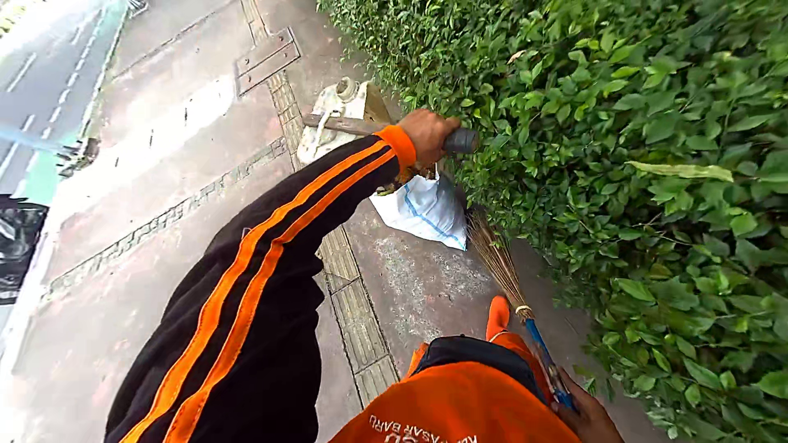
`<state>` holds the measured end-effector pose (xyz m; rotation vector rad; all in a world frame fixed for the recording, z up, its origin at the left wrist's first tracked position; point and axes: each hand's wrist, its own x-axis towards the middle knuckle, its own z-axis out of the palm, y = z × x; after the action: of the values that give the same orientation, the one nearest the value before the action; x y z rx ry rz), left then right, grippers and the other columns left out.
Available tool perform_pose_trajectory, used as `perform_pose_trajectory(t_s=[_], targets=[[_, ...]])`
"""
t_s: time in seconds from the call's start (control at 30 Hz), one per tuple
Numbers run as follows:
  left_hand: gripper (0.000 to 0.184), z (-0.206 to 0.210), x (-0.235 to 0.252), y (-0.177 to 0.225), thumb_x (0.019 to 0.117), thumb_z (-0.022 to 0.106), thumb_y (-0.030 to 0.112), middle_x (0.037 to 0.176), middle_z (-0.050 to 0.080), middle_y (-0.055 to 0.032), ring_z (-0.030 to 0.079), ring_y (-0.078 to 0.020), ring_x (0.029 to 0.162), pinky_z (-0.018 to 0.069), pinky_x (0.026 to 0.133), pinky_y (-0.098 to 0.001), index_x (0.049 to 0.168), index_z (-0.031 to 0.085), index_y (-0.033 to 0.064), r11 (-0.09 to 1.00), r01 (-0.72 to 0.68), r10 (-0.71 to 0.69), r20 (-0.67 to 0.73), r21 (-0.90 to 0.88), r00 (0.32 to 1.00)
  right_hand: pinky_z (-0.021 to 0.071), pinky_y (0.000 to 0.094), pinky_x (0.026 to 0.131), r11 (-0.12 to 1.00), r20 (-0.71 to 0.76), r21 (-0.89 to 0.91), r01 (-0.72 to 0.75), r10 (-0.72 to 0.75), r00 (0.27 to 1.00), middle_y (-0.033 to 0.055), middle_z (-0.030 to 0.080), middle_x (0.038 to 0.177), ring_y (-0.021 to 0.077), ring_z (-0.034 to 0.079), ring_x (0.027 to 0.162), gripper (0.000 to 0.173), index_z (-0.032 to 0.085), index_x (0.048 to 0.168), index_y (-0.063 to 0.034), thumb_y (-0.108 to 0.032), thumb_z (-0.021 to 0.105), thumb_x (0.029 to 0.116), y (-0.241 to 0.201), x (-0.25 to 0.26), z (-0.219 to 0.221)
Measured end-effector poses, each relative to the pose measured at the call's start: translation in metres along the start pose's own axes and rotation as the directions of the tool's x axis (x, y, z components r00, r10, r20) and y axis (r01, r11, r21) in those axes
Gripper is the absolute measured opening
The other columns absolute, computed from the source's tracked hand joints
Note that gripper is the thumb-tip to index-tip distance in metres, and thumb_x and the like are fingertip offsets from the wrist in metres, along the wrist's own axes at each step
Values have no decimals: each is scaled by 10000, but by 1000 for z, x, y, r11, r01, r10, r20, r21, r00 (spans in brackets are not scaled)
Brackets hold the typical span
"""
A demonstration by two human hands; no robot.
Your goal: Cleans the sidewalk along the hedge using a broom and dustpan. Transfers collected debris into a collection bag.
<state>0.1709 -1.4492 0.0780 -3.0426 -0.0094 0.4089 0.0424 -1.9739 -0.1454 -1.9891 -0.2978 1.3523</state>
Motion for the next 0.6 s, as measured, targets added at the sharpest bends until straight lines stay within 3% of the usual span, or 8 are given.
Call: perform_pose_trajectory(t_s=[0.07, 0.13, 0.17, 0.23, 0.3, 0.33, 0.47, 0.6], targets=[[436, -27, 2, -6, 943, 704, 288, 1004, 692, -275, 681, -493, 971, 516, 839, -656, 1245, 593, -5, 998, 63, -63, -56, -9, 996, 585, 476, 811, 997, 67, 82, 10, -15, 998, 247, 682, 1137, 286, 697, 871, 797, 227, 1631, -30, -87, 629, 946, -13, 17, -29], [452, -57, -9, -10, 942, 690, 337, 980, 688, -267, 684, -489, 949, 522, 808, -658, 1224, 587, -1, 987, 156, -158, -139, -25, 978, 594, 442, 610, 992, 177, 126, -22, -1, 984, 188, 700, 979, 254, 673, 652, 873, 68, 1677, -213, -102, 577, 977, -42, 39, -59], [482, -72, -21, -12, 942, 692, 371, 977, 690, -266, 686, -489, 940, 522, 801, -662, 1219, 588, -9, 978, 205, -210, -198, -44, 957, 586, 428, 566, 989, 242, 146, -33, -4, 970, 179, 709, 960, 254, 665, 612, 819, 92, 1675, -259, -115, 533, 1001, -63, 50, -74], [607, -96, -59, -17, 910, 719, 494, 936, 697, -245, 701, -464, 877, 536, 763, -651, 1209, 589, -18, 959, 271, -281, -371, -80, 885, 569, 380, 508, 980, 319, 195, 25, -88, 944, 166, 733, 911, 235, 660, 566, 497, 462, 1538, -137, -187, 427, 1044, -104, 75, -92], [763, -111, -114, -20, 826, 750, 619, 896, 705, -214, 712, -418, 812, 552, 718, -620, 1209, 587, -20, 939, 325, -331, -561, -114, 759, 552, 320, 447, 953, 379, 271, 139, -239, 894, 123, 750, 842, 187, 667, 527, 463, 621, 1256, -56, -344, 331, 1040, -149, 109, -87], [846, -110, -146, -20, 774, 759, 676, 885, 709, -207, 714, -390, 786, 560, 690, -599, 1208, 585, -29, 930, 344, -343, -647, -131, 681, 551, 316, 441, 934, 420, 290, 211, -322, 848, 119, 761, 858, 185, 680, 535, 515, 614, 1243, -61, -415, 295, 1047, -171, 126, -77], [1253, -40, -276, -7, 576, 663, 947, 921, 694, -153, 669, -212, 742, 583, 674, -448, 1323, 513, -48, 857, 431, -442, -832, -282, 335, 555, 324, 493, 911, 660, 189, 367, -394, 639, 118, 767, 1003, 188, 686, 590, 546, 378, 1483, -88, -329, 257, 1008, -282, 164, 8], [1324, 95, -365, 17, 505, 681, 980, 918, 681, -21, 642, -96, 702, 595, 643, -346, 1504, 392, 159, 751, 389, -571, -821, -533, -23, 570, 348, 499, 874, 761, 98, 476, -373, 530, 147, 755, 926, 215, 683, 563, 454, 414, 1452, -90, -367, 304, 1110, -362, 131, 135]])
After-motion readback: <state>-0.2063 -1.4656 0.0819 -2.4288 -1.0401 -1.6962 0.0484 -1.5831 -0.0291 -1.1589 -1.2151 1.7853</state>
